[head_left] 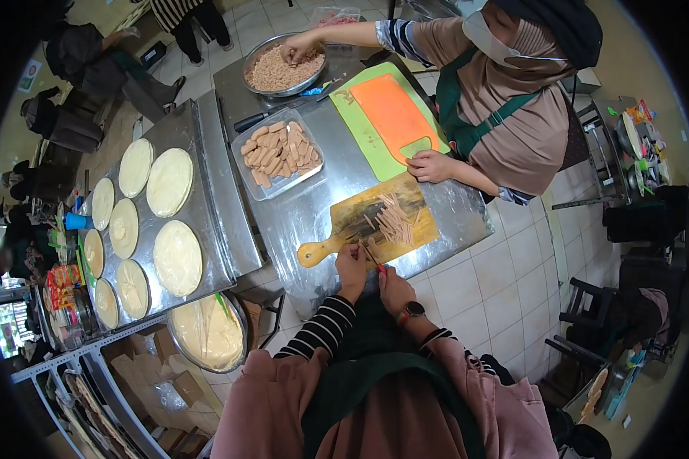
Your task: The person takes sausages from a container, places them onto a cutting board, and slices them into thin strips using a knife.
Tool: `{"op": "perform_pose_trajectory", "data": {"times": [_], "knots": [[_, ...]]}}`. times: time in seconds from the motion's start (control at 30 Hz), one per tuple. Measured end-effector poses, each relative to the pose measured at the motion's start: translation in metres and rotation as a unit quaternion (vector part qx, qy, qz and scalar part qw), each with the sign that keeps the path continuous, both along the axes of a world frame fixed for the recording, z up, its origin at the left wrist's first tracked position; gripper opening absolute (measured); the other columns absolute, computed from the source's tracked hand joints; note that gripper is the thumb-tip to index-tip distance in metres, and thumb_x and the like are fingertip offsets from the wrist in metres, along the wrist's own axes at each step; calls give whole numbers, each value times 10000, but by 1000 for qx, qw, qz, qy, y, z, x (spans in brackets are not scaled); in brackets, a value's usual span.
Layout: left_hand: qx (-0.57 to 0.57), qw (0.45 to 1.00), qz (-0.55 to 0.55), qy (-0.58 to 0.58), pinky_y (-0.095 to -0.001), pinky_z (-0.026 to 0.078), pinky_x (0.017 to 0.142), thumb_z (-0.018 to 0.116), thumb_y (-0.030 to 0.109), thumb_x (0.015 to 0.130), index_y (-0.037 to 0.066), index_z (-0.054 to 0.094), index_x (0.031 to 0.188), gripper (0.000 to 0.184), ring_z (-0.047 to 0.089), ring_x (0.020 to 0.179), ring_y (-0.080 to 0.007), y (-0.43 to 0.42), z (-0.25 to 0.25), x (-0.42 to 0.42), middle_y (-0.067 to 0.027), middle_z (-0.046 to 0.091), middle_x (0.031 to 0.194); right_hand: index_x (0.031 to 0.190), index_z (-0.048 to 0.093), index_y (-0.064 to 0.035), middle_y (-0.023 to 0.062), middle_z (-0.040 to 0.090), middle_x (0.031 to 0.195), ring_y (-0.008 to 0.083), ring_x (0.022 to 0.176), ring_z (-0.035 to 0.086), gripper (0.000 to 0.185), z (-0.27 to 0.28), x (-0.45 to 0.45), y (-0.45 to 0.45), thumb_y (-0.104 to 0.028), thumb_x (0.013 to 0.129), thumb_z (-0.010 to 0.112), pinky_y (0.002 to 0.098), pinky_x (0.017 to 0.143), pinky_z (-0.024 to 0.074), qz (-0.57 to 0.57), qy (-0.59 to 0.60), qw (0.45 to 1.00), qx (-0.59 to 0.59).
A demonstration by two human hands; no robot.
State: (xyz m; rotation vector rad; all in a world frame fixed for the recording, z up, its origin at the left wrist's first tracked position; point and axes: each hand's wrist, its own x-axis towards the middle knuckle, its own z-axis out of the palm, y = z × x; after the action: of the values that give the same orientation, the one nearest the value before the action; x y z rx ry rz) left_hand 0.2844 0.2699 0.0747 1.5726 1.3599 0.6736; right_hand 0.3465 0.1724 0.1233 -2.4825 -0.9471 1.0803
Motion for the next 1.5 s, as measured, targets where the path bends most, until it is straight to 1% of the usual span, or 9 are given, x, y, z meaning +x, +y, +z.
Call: {"op": "perform_pose_trajectory", "data": {"times": [0.5,0.57,0.67,0.8,1.03,1.2,1.3,1.37,1.5], "knots": [[-1,1000,-17,24,-317,461,553,590,92,774,-21,552,748,122,578,581,-224,3,-6,-4,-133,585,657,920,443,-4,236,584,767,392,732,574,307,-13,-3,11,-293,895,340,483,648,449,11,-20,1000,3],[-17,1000,-19,12,-319,463,556,587,86,770,-22,553,747,115,582,584,-227,3,-7,-4,-133,588,662,899,432,-8,236,578,685,402,669,569,303,-17,-4,11,-290,902,321,481,601,455,17,-48,998,49],[-7,1000,-16,9,-321,464,558,584,81,766,-20,555,747,107,586,589,-228,2,-6,-3,-132,589,662,896,437,-10,229,579,675,391,670,575,304,-19,-4,15,-291,902,322,472,597,460,24,-47,998,41],[3,1000,-14,10,-320,465,558,587,83,763,-19,557,748,107,588,587,-228,2,-4,-2,-132,590,660,906,434,-12,225,582,680,386,672,578,301,-24,-2,16,-293,901,325,461,592,465,27,-46,998,36],[-7,1000,-5,20,-320,466,551,586,82,761,-19,562,742,105,589,578,-231,2,-2,-3,-133,589,648,960,428,-19,230,586,729,408,696,571,302,-25,-4,-18,-303,896,344,491,624,449,21,-42,999,-22],[-35,999,-5,1,-315,466,553,586,83,763,-24,562,749,111,588,577,-229,4,-8,-3,-132,590,648,902,425,-30,232,582,740,421,701,564,288,-21,-1,-9,-310,889,360,507,629,439,0,-59,998,2],[-1,1000,-13,5,-312,468,555,583,83,767,-27,565,758,112,588,571,-217,4,-8,-4,-131,592,645,910,422,-28,235,580,745,421,720,561,293,-22,4,0,-309,893,340,513,635,431,-10,-46,999,19],[-54,998,-3,-18,-306,465,543,579,85,774,-25,571,759,112,587,559,-201,2,-5,-5,-124,596,641,914,421,-26,238,579,757,422,732,559,299,-16,2,-1,-312,894,333,514,642,429,-7,-37,999,14],[-19,1000,-6,-1,-298,461,531,577,85,780,-27,575,756,115,586,549,-191,-2,-7,-7,-118,598,637,930,415,-21,250,576,793,426,760,555,313,-6,-4,-4,-317,897,321,512,659,428,-6,-4,1000,6]]}}
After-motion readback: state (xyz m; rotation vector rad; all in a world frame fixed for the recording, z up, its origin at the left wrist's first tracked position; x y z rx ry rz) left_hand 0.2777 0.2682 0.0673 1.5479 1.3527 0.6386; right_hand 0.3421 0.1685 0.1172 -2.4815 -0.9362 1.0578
